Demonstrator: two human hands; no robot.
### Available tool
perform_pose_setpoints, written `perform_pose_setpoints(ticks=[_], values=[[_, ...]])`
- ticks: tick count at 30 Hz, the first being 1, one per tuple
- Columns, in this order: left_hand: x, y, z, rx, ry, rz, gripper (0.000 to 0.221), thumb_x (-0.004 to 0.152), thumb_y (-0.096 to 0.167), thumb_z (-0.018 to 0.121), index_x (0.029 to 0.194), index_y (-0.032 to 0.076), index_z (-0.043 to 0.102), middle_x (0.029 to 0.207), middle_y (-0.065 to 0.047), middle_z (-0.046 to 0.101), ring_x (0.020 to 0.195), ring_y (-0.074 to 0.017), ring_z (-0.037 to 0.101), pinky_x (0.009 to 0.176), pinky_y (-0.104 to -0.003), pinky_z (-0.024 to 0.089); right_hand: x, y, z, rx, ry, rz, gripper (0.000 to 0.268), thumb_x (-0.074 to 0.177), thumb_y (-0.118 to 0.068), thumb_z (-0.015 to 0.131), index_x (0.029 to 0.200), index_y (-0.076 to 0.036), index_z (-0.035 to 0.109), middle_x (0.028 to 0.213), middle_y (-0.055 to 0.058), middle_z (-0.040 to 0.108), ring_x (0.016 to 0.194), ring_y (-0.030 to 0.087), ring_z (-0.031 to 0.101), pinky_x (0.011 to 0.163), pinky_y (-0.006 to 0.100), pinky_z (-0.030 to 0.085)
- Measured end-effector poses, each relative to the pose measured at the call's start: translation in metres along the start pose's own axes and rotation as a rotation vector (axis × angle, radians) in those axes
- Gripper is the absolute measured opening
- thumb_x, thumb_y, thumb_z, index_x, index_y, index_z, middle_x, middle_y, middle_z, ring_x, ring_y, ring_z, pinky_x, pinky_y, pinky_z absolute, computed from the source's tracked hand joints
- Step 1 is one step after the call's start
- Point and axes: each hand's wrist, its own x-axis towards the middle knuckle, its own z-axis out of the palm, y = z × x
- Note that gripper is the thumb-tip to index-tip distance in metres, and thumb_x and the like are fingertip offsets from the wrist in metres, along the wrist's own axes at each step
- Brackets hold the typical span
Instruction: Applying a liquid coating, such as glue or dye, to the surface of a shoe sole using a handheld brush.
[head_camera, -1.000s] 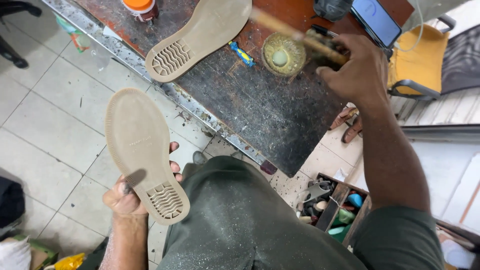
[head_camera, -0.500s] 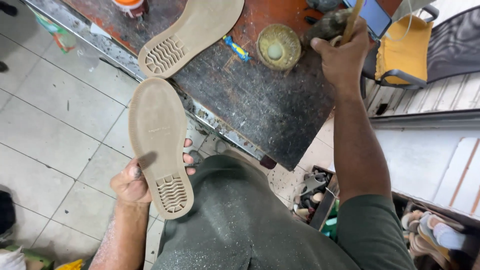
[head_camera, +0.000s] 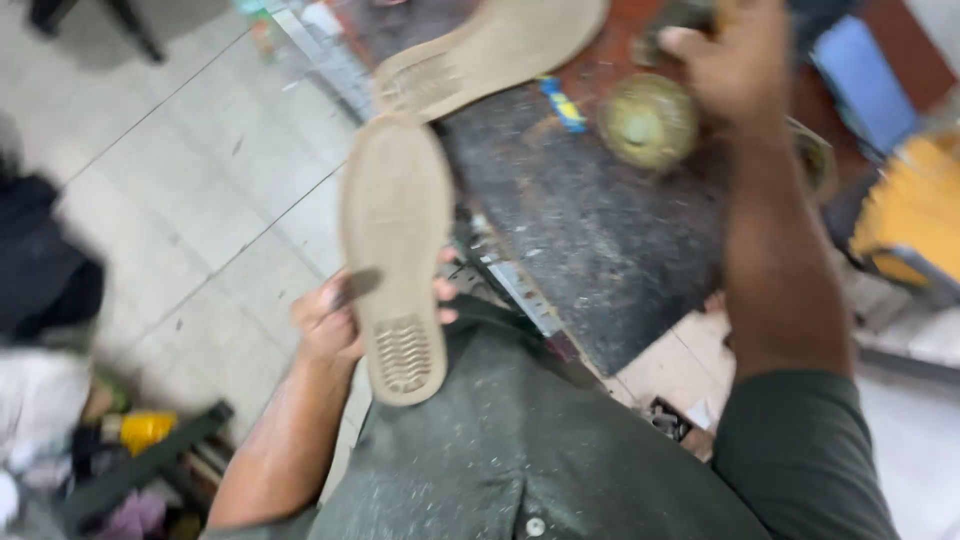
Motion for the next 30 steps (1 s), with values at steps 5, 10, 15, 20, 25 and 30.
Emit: perform_pose_setpoints(ticks=[5,10,15,20,25,30], values=[[0.011,-0.007,-0.018,-0.051,-0.138,-0.022,0.094,0.094,0.036,0.077,0.164,0.003,0.024,0.150,-0.036,0.046,0.133,-0.0443,0.058,0.116,-0.063,0.048,-0.027,-0.025,-0.027,0.016,0.225,-0.231,0.045,0.097,-0.003,0.090,0.128,0.007,0.058,0.120,0.020,0.061,0.105,0.033,0.062,0.093,0.041,0.053],[0.017,-0.023,-0.023,-0.118,-0.123,-0.096,0.091,0.093,0.045,0.070,0.161,0.000,0.029,0.141,-0.048,0.048,0.135,-0.0539,0.052,0.114,-0.068,0.044,-0.063,-0.022,-0.049,0.395,0.404,-0.113,0.037,0.119,-0.027,0.048,0.100,0.001,0.063,0.112,0.021,0.073,0.077,0.020,0.056,0.078,0.034,0.049],[0.018,-0.044,-0.020,-0.125,-0.147,-0.036,0.022,0.099,0.040,0.069,0.116,0.031,0.080,0.158,-0.028,0.034,0.137,-0.0655,0.036,0.107,-0.081,0.038,-0.086,-0.066,-0.061,0.621,0.044,-0.044,0.055,0.113,-0.051,0.055,0.098,0.001,0.064,0.108,0.022,0.066,0.075,0.028,0.069,0.066,0.032,0.065],[0.027,-0.056,-0.021,-0.184,-0.170,-0.191,0.068,0.097,0.041,0.073,0.151,0.011,0.047,0.150,-0.031,0.043,0.141,-0.0560,0.041,0.108,-0.074,0.044,-0.073,-0.045,-0.051,0.280,-0.109,-0.281,0.013,0.094,0.015,0.078,0.100,0.005,0.070,0.104,0.022,0.073,0.098,0.028,0.072,0.087,0.039,0.063],[0.020,-0.072,-0.037,-0.286,-0.169,-0.325,0.076,0.095,0.036,0.079,0.156,0.014,0.041,0.150,-0.048,0.037,0.136,-0.0588,0.046,0.112,-0.069,0.043,-0.074,-0.047,-0.041,0.174,-0.140,-0.149,0.013,0.092,0.008,0.071,0.100,-0.002,0.072,0.105,0.014,0.074,0.096,0.021,0.070,0.081,0.033,0.060],[0.010,-0.080,-0.048,-0.291,-0.049,-0.383,0.090,0.089,0.040,0.074,0.159,0.005,0.031,0.130,-0.049,0.052,0.117,-0.0578,0.059,0.103,-0.066,0.049,-0.075,-0.042,-0.039,0.203,-0.139,-0.187,0.015,0.087,0.013,0.070,0.094,0.000,0.067,0.106,0.020,0.074,0.102,0.028,0.074,0.088,0.040,0.066]])
